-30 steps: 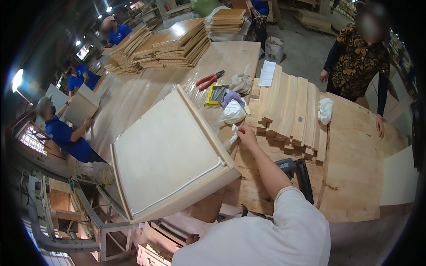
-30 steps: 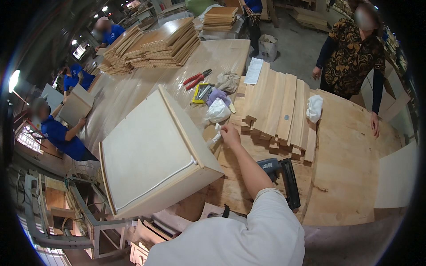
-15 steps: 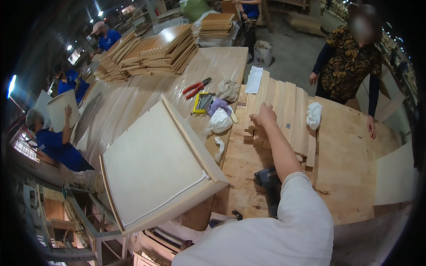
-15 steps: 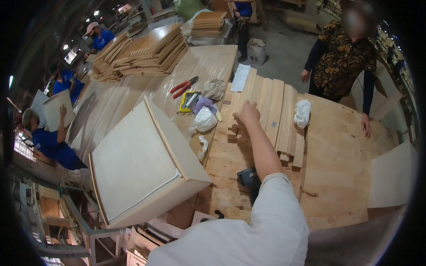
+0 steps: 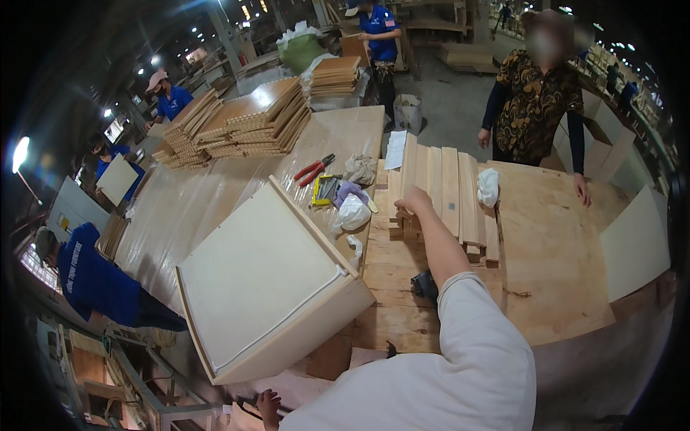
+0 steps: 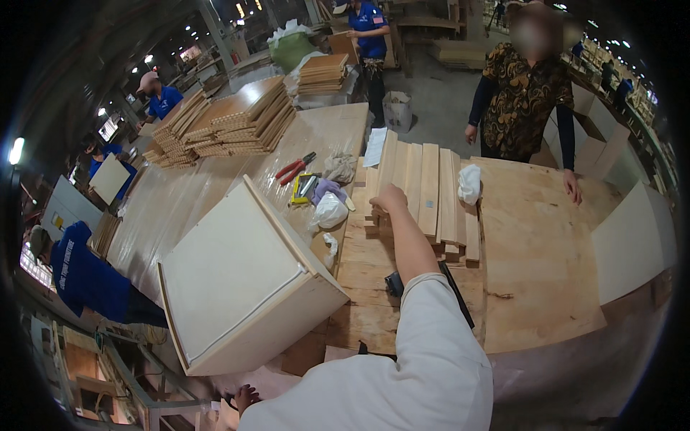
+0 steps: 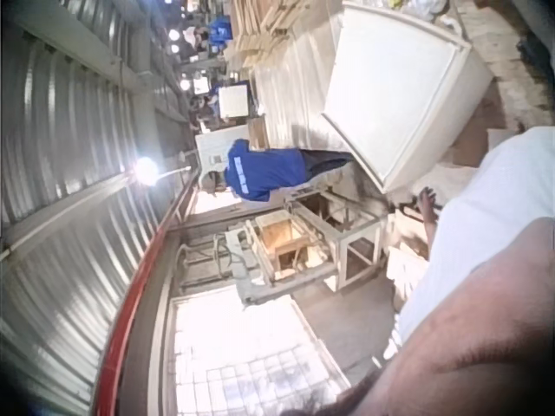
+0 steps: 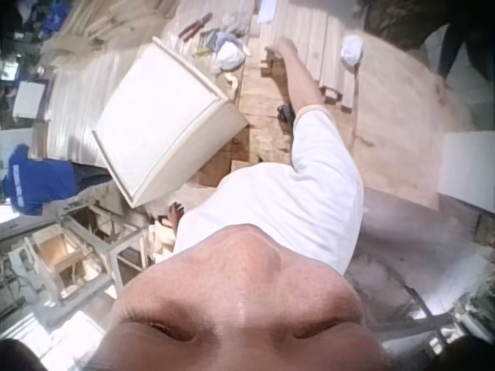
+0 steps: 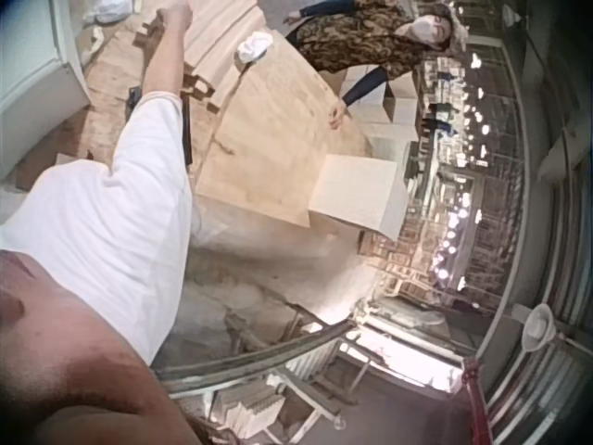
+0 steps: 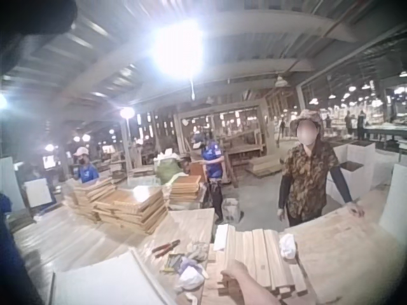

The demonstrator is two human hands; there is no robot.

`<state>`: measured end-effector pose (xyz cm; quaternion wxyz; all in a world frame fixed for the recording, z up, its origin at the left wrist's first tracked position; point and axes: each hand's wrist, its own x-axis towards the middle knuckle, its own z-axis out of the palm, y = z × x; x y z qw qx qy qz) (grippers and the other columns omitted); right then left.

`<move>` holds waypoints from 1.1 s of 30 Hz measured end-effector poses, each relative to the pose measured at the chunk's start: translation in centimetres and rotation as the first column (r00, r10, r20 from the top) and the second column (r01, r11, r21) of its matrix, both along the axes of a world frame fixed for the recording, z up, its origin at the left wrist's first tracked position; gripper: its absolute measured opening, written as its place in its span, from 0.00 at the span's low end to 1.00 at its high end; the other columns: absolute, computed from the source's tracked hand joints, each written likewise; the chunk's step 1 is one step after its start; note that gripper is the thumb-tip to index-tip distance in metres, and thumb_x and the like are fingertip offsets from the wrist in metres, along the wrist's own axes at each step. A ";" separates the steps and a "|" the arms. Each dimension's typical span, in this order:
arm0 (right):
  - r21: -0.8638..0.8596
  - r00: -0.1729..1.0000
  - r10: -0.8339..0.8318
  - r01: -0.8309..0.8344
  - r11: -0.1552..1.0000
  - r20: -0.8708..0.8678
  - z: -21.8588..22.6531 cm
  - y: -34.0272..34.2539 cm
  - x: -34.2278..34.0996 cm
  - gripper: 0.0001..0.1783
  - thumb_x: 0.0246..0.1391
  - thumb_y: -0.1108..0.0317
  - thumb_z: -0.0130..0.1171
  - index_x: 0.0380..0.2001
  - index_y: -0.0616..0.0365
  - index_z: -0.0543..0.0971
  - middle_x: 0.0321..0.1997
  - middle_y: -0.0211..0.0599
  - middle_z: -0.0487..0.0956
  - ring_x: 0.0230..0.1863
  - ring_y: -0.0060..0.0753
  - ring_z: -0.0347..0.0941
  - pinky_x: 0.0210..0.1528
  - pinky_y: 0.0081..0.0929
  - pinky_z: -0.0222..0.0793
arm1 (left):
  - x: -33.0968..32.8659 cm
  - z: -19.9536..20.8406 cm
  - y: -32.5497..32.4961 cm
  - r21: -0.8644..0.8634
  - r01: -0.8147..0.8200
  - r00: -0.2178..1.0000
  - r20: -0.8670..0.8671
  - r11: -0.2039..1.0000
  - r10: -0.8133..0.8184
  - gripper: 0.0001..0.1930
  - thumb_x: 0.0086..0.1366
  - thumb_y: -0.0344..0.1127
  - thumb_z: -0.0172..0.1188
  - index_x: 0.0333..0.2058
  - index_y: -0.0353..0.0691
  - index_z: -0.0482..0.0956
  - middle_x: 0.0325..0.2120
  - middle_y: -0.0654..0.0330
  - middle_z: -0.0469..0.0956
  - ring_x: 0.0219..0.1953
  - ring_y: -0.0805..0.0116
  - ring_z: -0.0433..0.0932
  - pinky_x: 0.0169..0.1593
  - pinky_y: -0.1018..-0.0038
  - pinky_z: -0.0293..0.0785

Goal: The person assembles a wooden box by applying glue to the edges of a panel and attaching wooden strips with a pneumatic nail gun. They repeat this process for multiple sides, then hand the completed box to a coworker and begin assembling another unit.

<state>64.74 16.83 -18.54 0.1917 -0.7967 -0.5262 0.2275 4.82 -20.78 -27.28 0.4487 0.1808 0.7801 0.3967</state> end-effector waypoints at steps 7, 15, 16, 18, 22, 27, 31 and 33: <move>0.222 0.680 -0.222 0.501 0.836 -0.699 0.4 -3.6 -0.6 0.12 0.50 0.63 0.55 0.24 0.62 0.75 0.20 0.35 0.74 0.17 0.26 0.70 0.20 0.24 0.69 | -6.9 0.7 -2.9 0.359 -0.242 0.970 0.078 0.902 0.229 0.12 0.61 0.46 0.57 0.37 0.45 0.72 0.25 0.62 0.75 0.21 0.71 0.72 0.21 0.74 0.67; 0.706 0.558 0.474 0.331 0.626 -0.682 11.5 -12.5 -13.2 0.06 0.57 0.69 0.49 0.30 0.60 0.71 0.20 0.28 0.68 0.17 0.18 0.66 0.15 0.19 0.62 | -4.1 24.0 3.4 0.808 0.138 0.876 -0.369 0.573 0.310 0.11 0.67 0.36 0.49 0.40 0.35 0.74 0.30 0.65 0.73 0.33 0.76 0.70 0.42 0.80 0.66; 0.729 0.567 0.497 0.309 0.611 -0.657 13.3 -14.1 -16.2 0.06 0.58 0.69 0.49 0.31 0.60 0.71 0.21 0.28 0.68 0.16 0.18 0.65 0.15 0.18 0.63 | -1.0 26.9 4.7 0.808 0.139 0.953 -0.266 0.572 0.145 0.12 0.66 0.35 0.50 0.42 0.34 0.74 0.34 0.63 0.76 0.38 0.76 0.72 0.46 0.80 0.66; 0.773 0.599 0.522 0.290 0.565 -0.607 16.3 -17.7 -21.4 0.05 0.59 0.71 0.48 0.32 0.61 0.70 0.23 0.29 0.69 0.15 0.19 0.65 0.15 0.18 0.63 | 2.8 28.5 8.4 0.780 0.498 0.867 -0.440 0.379 -0.233 0.20 0.59 0.29 0.55 0.52 0.39 0.69 0.48 0.60 0.72 0.48 0.69 0.71 0.52 0.71 0.66; 0.903 0.657 0.696 -0.054 0.426 -0.289 16.4 -23.2 -30.7 0.05 0.55 0.72 0.52 0.31 0.62 0.69 0.22 0.33 0.71 0.18 0.20 0.68 0.19 0.16 0.63 | 11.5 32.6 10.7 0.632 0.773 0.617 -0.730 0.054 -0.293 0.40 0.58 0.34 0.61 0.64 0.39 0.46 0.62 0.46 0.50 0.60 0.51 0.59 0.58 0.61 0.61; 0.846 0.584 0.750 -0.530 0.064 0.309 18.6 -27.6 -33.1 0.15 0.44 0.75 0.62 0.39 0.61 0.76 0.37 0.42 0.73 0.38 0.41 0.72 0.39 0.33 0.70 | 10.5 30.6 11.8 0.758 0.647 0.747 -0.610 0.081 -0.264 0.35 0.63 0.31 0.54 0.64 0.40 0.45 0.55 0.51 0.65 0.41 0.66 0.75 0.39 0.76 0.73; 0.714 0.699 0.152 -0.697 -0.070 0.698 21.4 -27.4 -29.4 0.22 0.44 0.61 0.64 0.45 0.49 0.77 0.56 0.41 0.66 0.61 0.51 0.58 0.60 0.44 0.58 | 6.0 30.3 10.7 0.579 0.810 0.543 -0.680 0.093 -0.493 0.24 0.65 0.31 0.52 0.59 0.38 0.58 0.35 0.52 0.78 0.31 0.66 0.79 0.33 0.73 0.73; 0.592 0.594 0.055 -0.804 0.054 0.802 23.3 -26.9 -28.6 0.24 0.41 0.59 0.67 0.46 0.39 0.77 0.58 0.35 0.66 0.63 0.47 0.58 0.63 0.47 0.53 | 4.8 30.6 9.9 0.398 0.915 0.359 -0.734 0.064 -0.576 0.20 0.65 0.32 0.51 0.55 0.36 0.63 0.29 0.52 0.79 0.31 0.64 0.80 0.33 0.71 0.73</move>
